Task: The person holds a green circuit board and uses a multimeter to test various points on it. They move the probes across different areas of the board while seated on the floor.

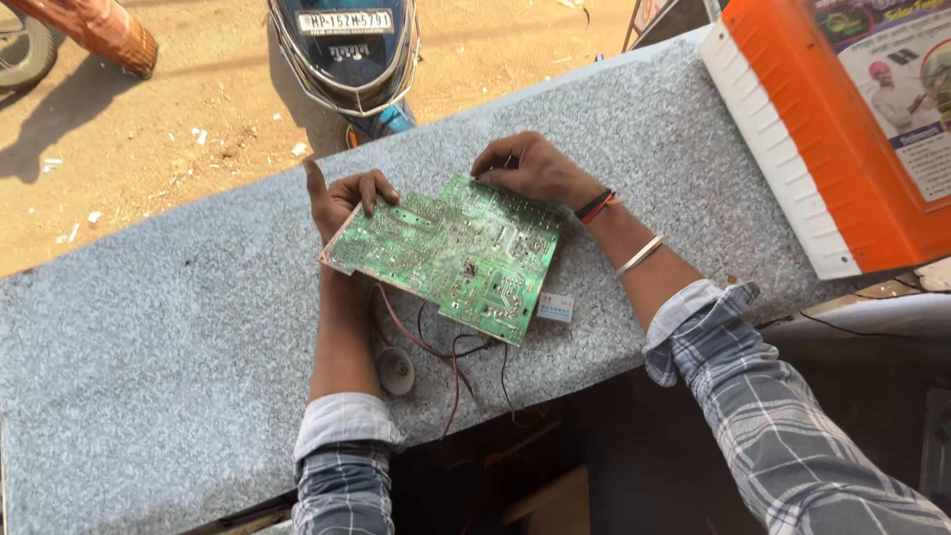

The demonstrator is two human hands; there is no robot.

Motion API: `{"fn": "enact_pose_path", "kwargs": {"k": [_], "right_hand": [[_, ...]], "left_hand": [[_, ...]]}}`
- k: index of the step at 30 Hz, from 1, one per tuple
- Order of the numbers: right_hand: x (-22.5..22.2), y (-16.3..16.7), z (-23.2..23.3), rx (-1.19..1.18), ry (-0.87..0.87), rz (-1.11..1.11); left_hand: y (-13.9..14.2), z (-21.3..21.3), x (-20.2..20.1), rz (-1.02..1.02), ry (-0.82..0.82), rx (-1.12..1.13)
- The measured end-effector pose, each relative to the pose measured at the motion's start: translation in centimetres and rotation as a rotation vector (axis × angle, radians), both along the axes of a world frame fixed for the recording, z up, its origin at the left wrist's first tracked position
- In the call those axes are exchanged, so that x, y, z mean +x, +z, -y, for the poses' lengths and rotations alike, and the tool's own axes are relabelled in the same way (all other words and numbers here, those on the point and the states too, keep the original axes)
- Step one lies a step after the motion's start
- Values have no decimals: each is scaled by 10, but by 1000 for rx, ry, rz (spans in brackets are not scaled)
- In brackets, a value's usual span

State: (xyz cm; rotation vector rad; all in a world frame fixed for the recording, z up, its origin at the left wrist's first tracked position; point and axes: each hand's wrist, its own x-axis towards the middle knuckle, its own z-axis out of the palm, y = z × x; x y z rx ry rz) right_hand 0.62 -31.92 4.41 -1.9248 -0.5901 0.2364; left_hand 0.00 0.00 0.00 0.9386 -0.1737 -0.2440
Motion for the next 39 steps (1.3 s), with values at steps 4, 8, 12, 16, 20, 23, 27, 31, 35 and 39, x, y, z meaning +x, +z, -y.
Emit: {"fn": "enact_pose_path", "kwargs": {"k": [4, 8, 12, 16, 20, 23, 27, 31, 35, 39], "right_hand": [[-5, 11, 1, -19, 13, -15], [-16, 20, 8, -8, 91, 16], [-27, 21, 22, -39, 108, 21], [-36, 24, 36, 9, 97, 44], [-38, 32, 49, -18, 103, 124], [-35, 42, 60, -22, 108, 156], [-39, 47, 79, -40, 72, 188], [-41, 61, 82, -15, 80, 234], [-32, 75, 76, -12, 130, 189], [-34, 74, 65, 22, 137, 142]], "left_hand": [[11, 4, -7, -14, -4, -7], [21, 10, -18, -14, -5, -15], [29, 21, -30, 17, 30, -22], [45, 44, -42, -44, 99, -147], [59, 58, -69, -122, 166, -359], [67, 72, -96, -195, 284, -307], [75, 90, -177, -146, 375, -186], [83, 121, -228, -86, 327, -14], [78, 144, -214, -186, 428, 519], [70, 155, -199, -230, 447, 555]]}}
